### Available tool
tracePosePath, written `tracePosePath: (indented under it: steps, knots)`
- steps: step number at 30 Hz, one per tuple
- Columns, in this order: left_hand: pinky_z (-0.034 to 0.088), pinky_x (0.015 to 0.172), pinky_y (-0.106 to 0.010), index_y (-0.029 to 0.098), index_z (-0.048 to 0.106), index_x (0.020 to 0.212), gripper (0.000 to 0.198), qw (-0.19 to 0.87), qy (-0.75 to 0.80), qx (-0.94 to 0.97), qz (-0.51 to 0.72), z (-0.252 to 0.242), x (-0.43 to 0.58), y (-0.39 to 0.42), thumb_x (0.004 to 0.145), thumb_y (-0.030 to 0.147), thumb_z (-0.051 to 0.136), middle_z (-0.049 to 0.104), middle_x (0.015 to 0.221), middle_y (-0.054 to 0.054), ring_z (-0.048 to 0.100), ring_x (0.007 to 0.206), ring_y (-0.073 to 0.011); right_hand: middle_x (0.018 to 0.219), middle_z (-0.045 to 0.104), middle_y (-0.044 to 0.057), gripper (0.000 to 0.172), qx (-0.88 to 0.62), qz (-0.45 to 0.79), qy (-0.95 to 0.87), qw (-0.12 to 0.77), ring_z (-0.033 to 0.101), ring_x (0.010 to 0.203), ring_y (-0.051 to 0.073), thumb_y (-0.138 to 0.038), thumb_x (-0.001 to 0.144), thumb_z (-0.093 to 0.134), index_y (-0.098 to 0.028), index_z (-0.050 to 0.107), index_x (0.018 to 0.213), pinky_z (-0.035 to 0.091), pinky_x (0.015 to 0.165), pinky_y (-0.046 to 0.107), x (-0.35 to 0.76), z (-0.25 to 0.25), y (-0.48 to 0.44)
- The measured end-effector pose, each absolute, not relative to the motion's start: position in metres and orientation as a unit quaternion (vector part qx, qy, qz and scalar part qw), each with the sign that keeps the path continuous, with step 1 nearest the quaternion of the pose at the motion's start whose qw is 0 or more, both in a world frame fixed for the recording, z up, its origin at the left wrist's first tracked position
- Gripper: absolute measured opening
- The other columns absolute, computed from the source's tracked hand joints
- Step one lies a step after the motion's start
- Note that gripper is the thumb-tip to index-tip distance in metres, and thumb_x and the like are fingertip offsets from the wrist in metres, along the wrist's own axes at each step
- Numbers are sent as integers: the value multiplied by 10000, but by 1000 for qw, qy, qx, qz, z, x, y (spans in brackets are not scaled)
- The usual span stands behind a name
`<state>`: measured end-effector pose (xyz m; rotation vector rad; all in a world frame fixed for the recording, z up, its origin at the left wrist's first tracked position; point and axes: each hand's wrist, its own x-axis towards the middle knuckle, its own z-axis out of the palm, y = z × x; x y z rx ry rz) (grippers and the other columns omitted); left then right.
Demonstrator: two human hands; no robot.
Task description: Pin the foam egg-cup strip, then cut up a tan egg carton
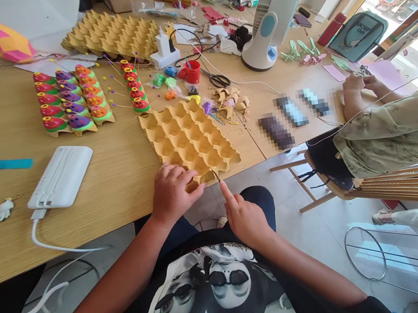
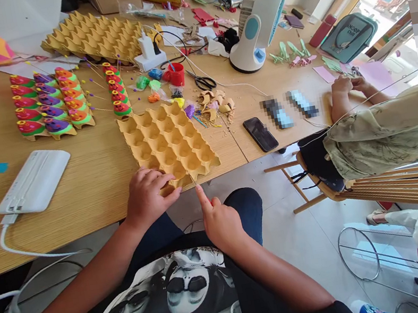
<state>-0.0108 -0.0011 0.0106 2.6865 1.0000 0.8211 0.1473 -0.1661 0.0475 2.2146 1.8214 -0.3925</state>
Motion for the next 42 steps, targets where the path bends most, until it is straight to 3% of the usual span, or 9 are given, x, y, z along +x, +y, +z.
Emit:
tracePosePath:
  steps: [12, 28, 36, 42]
  knots:
    - [450, 1084, -493, 222, 740, 978, 247, 65, 317, 900, 291, 11, -10, -1, 906, 453, 687, 696, 900, -69, 600, 1030, -299, 1122, 679, 98, 666, 765, -131, 622, 105, 702, 780, 167, -268, 1081, 347, -223, 99, 1698, 505, 643, 251, 147, 32, -173]
    - [444, 1101, -488, 236, 740, 991, 240, 63, 324, 898, 291, 7, -11, -1, 900, 453, 692, 693, 909, -59, 608, 1047, -294, 1099, 682, 90, 677, 762, -135, 626, 98, 701, 776, 169, -268, 1073, 345, -220, 89, 1698, 494, 630, 251, 149, 27, -180]
    - [443, 1107, -504, 224, 741, 999, 250, 60, 321, 898, 295, 7, -11, -1, 897, 448, 696, 688, 908, -63, 605, 1041, -298, 1054, 710, 69, 691, 763, -159, 621, 83, 706, 747, 182, -253, 1060, 359, -248, 94, 1698, 437, 576, 266, 153, 49, -184]
    - [443, 1106, -503, 226, 740, 995, 249, 63, 318, 898, 296, 8, -11, -1, 911, 453, 680, 682, 898, -65, 603, 1031, -295, 1114, 749, 60, 673, 749, -222, 624, 0, 729, 873, 214, -272, 1054, 386, -266, 165, 1689, 459, 657, 277, 163, 74, -188]
